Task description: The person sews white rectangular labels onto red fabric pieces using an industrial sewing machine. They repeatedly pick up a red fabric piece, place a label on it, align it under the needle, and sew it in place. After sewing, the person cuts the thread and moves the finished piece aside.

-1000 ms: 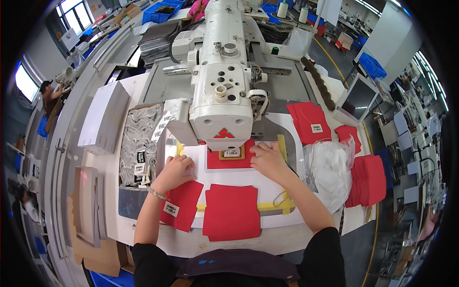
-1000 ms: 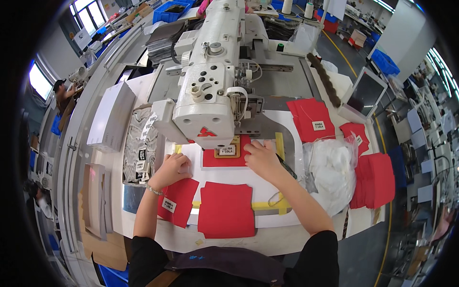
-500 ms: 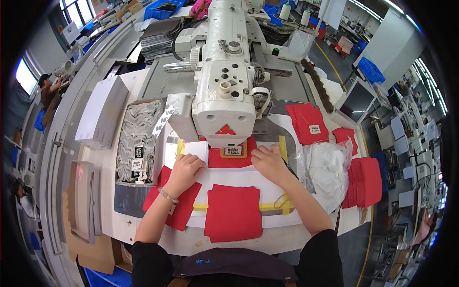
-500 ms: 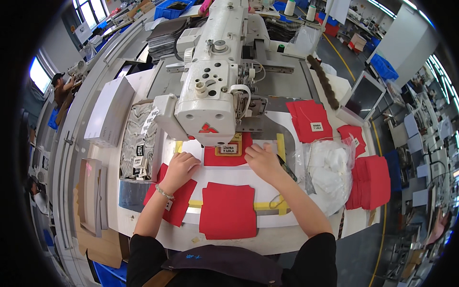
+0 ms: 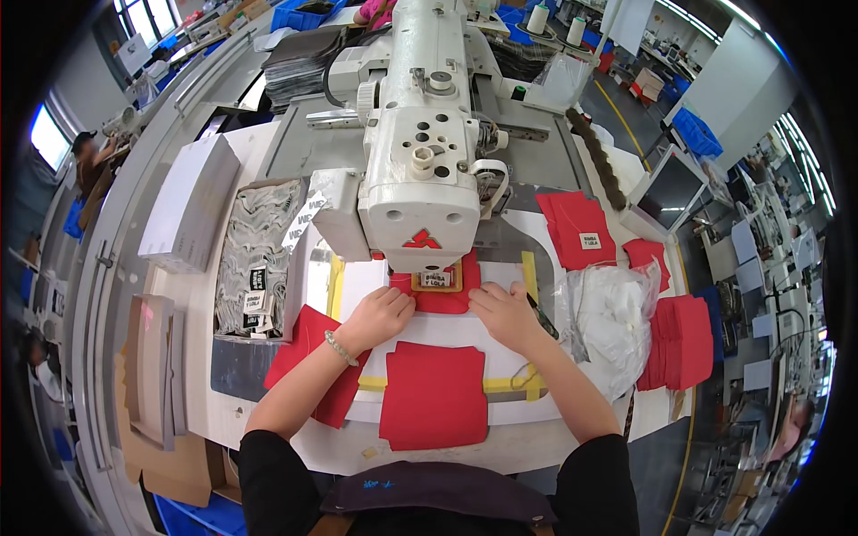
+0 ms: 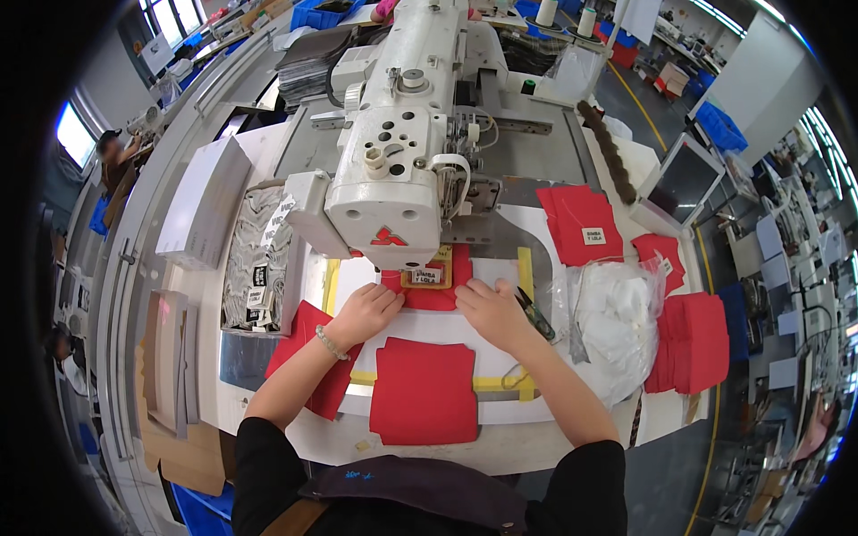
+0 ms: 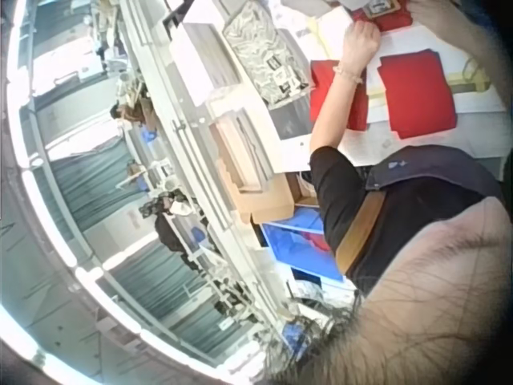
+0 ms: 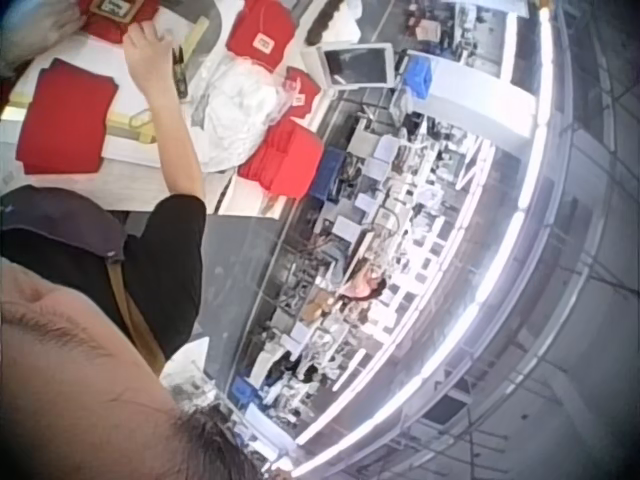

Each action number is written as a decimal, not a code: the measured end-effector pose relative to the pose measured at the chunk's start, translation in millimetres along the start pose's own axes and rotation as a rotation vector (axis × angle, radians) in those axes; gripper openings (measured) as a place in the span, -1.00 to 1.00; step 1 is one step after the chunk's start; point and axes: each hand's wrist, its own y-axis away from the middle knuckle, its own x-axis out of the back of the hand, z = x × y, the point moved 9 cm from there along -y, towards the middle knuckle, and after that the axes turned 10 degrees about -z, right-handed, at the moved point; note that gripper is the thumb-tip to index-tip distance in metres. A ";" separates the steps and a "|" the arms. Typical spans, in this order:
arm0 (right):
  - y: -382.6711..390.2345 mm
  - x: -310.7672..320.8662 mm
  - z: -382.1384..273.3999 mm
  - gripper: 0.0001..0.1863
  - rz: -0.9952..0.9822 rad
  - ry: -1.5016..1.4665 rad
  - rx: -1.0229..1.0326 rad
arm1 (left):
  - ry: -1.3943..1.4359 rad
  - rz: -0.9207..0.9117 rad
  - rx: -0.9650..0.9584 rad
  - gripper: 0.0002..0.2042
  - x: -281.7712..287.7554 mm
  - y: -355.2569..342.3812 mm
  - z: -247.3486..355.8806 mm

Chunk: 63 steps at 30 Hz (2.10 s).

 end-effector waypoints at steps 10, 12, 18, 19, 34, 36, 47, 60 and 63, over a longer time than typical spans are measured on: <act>3.8 -3.2 -0.9 -0.87 -0.019 -0.039 -0.016 | 0.001 -0.064 -0.057 -0.89 -1.8 2.5 7.1; 1.0 2.9 0.3 -0.86 -0.026 -0.074 -0.013 | 0.011 -0.067 -0.051 -0.89 2.2 0.6 7.8; 7.7 12.8 -11.8 -0.88 -0.017 -0.072 0.045 | 0.093 -0.135 -0.098 -0.85 4.8 12.2 21.4; 14.5 12.4 -15.5 -0.88 -0.029 -0.103 0.039 | 0.103 -0.166 -0.118 -0.83 6.6 18.2 28.9; 71.7 8.2 51.5 -0.60 -0.146 -0.028 -0.667 | 0.011 -0.138 -0.066 -0.69 31.9 46.5 46.5; 78.8 -7.8 55.8 -0.62 -0.154 -0.064 -0.670 | 0.011 -0.152 -0.050 -0.66 28.9 48.3 45.9; 96.0 -1.3 63.0 -0.54 -0.240 -0.131 -0.852 | 0.047 -0.141 0.076 -0.63 28.9 53.1 38.2; 97.1 -16.6 49.4 -0.73 0.416 -2.024 -1.028 | 0.252 -0.050 0.167 -0.69 43.5 41.9 33.0; 74.8 -32.0 26.0 -0.66 0.144 -2.330 -1.087 | 0.205 0.003 0.125 -0.71 62.5 45.3 39.0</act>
